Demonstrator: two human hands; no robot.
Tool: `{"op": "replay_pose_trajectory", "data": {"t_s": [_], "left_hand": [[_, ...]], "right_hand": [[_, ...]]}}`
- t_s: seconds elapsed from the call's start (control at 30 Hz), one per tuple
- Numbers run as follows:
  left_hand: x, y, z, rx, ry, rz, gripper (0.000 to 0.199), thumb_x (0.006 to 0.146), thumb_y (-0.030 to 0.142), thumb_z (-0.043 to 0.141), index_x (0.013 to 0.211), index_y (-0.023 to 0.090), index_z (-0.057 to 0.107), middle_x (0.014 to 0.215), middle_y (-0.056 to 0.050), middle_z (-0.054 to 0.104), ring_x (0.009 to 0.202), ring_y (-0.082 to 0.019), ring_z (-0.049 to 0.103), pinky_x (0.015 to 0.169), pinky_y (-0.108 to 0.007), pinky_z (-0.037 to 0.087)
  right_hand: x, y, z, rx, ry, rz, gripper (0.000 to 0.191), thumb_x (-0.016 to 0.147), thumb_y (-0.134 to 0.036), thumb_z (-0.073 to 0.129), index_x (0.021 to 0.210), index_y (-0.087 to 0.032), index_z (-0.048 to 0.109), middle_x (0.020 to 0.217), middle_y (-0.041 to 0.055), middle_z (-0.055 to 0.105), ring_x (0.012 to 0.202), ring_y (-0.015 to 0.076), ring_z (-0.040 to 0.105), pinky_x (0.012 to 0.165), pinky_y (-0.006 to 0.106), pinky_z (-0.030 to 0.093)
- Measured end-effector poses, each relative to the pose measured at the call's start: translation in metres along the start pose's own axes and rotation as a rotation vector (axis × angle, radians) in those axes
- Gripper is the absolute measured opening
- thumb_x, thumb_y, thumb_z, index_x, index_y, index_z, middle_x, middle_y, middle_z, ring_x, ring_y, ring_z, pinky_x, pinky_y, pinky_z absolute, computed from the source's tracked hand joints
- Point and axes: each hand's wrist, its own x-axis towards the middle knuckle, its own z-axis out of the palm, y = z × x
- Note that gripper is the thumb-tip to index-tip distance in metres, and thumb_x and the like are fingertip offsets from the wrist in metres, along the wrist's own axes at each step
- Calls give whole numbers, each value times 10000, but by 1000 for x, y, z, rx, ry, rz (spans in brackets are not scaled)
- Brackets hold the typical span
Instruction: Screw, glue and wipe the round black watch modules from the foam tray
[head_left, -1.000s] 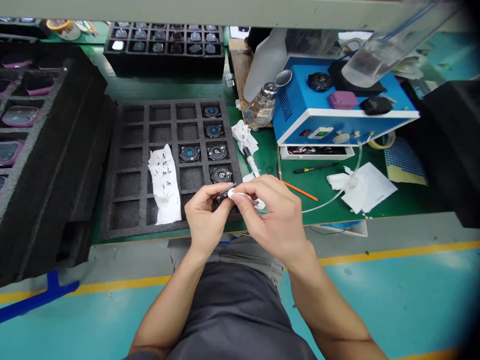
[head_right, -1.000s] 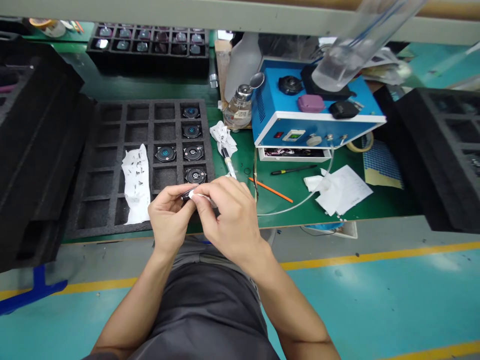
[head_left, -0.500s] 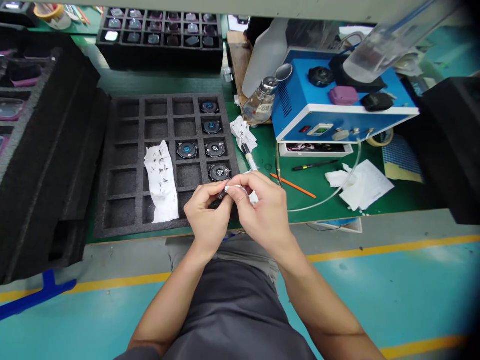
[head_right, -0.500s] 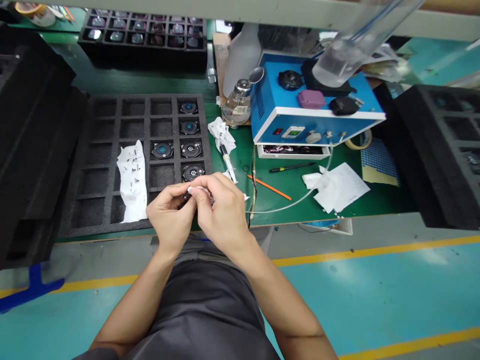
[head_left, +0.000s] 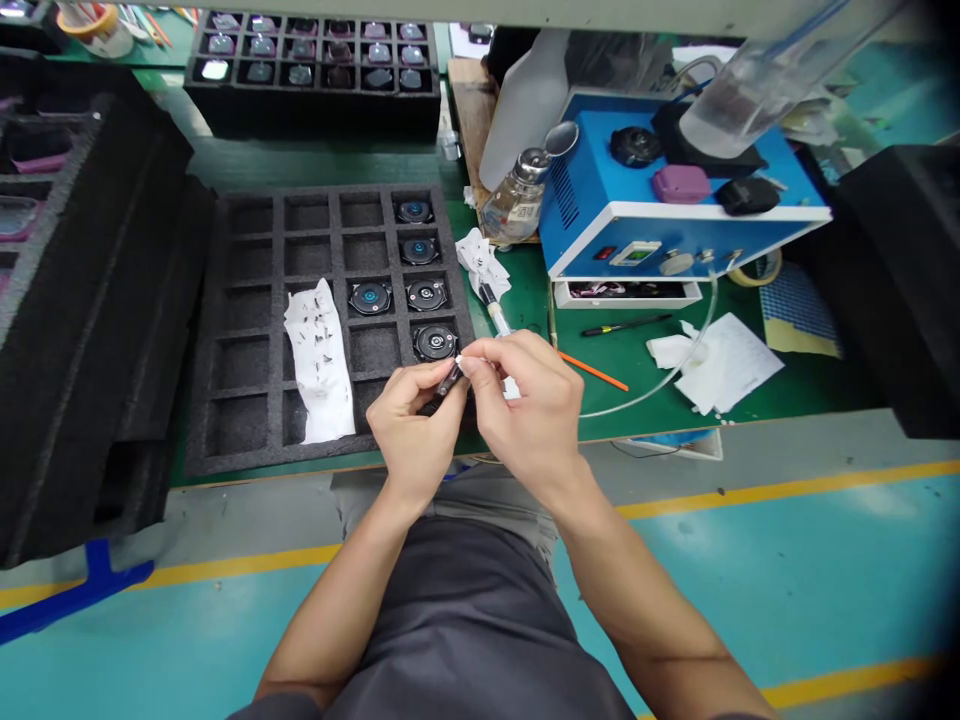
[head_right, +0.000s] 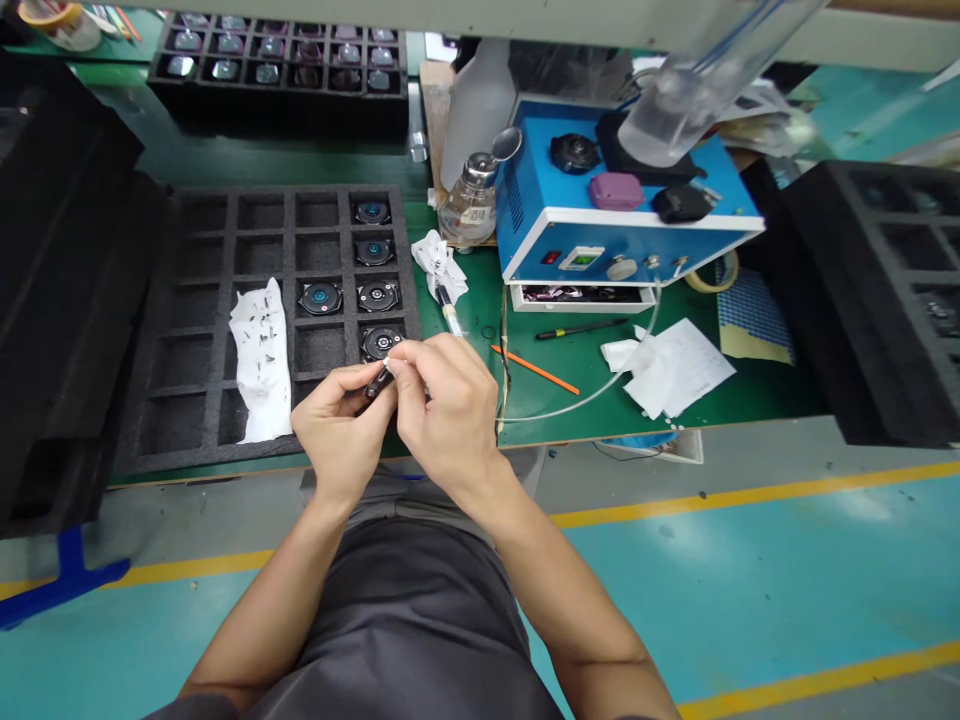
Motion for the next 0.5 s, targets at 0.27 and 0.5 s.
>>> {"op": "replay_pose_trajectory", "data": {"t_s": [0.27,0.5], "left_hand": [[1,-2,0,-19,-8,20,113,781,147,809,878,204,807,872,-25,766,817,-150,747,761,-263,632],[2,7,-2,-78,4,-86,157,711,107,840,836,181,782,860,-25,786,818,-153,761,749,-243,638]], "right_hand": [[1,-1,2,-21,-55,-73,164,967,-161,578,911,-206,726,819,32,715,772,165,641,741,323,516],[1,14,-9,-446,102,-213,150,966,-166,586,920,-192,726,770,60,692,760,204,596,717,362,460]]}}
